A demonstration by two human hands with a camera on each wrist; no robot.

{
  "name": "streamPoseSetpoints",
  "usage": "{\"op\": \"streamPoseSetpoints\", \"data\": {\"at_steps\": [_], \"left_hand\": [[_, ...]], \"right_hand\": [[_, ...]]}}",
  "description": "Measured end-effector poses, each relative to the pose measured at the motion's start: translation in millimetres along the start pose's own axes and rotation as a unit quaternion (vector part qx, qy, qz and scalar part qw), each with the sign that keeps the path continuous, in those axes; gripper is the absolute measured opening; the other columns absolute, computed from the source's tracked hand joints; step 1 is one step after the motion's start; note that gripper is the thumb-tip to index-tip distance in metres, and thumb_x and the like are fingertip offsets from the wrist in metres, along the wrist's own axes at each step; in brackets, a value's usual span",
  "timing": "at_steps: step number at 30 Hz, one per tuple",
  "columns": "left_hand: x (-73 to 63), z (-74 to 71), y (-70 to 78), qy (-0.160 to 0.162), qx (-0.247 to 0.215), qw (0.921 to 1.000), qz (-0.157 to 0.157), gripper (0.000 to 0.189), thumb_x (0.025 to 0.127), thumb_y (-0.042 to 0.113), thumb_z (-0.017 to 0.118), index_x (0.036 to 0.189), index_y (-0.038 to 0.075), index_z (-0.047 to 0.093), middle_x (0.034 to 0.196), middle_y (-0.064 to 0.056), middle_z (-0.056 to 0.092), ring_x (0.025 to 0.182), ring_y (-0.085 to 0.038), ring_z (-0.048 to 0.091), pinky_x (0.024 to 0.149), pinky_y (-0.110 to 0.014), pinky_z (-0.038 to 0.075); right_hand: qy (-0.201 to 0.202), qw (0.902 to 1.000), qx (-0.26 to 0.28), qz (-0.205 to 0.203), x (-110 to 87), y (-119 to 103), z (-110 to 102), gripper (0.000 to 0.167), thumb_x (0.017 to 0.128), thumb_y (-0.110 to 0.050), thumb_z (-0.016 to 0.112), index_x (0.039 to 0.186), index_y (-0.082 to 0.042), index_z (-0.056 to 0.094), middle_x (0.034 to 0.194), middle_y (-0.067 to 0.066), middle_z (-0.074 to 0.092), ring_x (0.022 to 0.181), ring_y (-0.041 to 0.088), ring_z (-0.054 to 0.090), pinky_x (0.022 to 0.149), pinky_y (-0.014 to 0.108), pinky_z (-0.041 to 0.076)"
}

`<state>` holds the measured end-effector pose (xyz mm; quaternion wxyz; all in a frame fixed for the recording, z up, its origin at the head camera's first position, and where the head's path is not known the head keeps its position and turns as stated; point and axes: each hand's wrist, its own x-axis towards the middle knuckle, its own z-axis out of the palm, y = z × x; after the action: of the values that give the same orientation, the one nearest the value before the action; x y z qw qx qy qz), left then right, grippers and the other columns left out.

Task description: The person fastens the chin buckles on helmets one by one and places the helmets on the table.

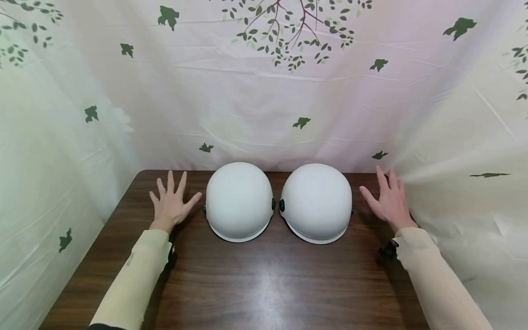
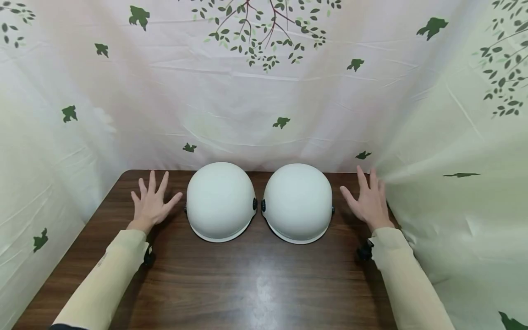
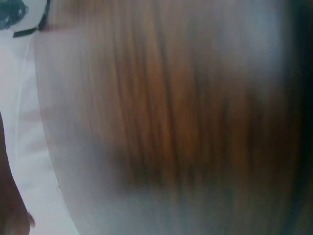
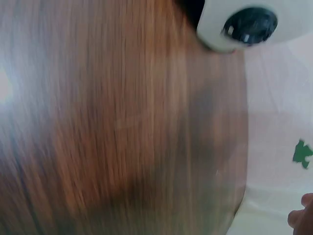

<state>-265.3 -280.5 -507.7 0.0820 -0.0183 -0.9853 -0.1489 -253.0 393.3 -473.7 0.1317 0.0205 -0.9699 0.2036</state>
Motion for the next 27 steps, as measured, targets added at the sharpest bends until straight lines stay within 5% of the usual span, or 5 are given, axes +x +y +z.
{"op": "streamPoseSetpoints", "data": {"at_steps": [9,14,19,27], "left_hand": [[-8.3,3.0,22.3,0.02,-0.114,0.993,0.021,0.082,0.106,0.067,0.032,0.171,0.023,0.008,0.176,-0.019,0.006,0.156,-0.056,0.012,0.11,-0.08,0.03],[-16.7,2.7,40.9,0.036,-0.197,0.9787,0.045,0.075,0.109,0.057,0.038,0.171,0.023,0.014,0.175,-0.015,0.017,0.159,-0.042,0.021,0.12,-0.069,0.026],[-25.2,1.2,57.0,0.032,-0.242,0.9678,0.06,0.07,0.111,0.05,0.04,0.169,0.016,0.021,0.17,-0.018,0.03,0.156,-0.041,0.028,0.123,-0.064,0.026],[-44.1,2.2,71.3,0.0,-0.27,0.9626,0.027,0.071,0.11,0.053,0.042,0.167,0.012,0.028,0.168,-0.018,0.033,0.155,-0.041,0.031,0.122,-0.062,0.029]], "right_hand": [[0.018,0.9964,0.082,-0.014,-11.5,-41,-3,0.084,0.105,-0.053,0.053,0.171,-0.022,0.01,0.176,0.02,-0.002,0.157,0.055,0.006,0.112,0.084,0.016],[0.027,0.9919,0.115,-0.047,-14.4,-69,-5,0.082,0.106,-0.048,0.055,0.17,-0.019,0.015,0.176,0.017,0.003,0.159,0.049,0.007,0.116,0.081,0.013],[0.047,0.9874,0.126,-0.084,-18.5,-100,-5,0.082,0.103,-0.047,0.06,0.17,-0.02,0.02,0.176,0.016,0.01,0.16,0.045,0.01,0.118,0.078,0.015],[0.105,0.9661,0.158,-0.175,-24.2,-160,3,0.081,0.095,-0.036,0.072,0.165,-0.02,0.035,0.172,0.02,0.021,0.155,0.05,0.023,0.114,0.077,0.026]]}}
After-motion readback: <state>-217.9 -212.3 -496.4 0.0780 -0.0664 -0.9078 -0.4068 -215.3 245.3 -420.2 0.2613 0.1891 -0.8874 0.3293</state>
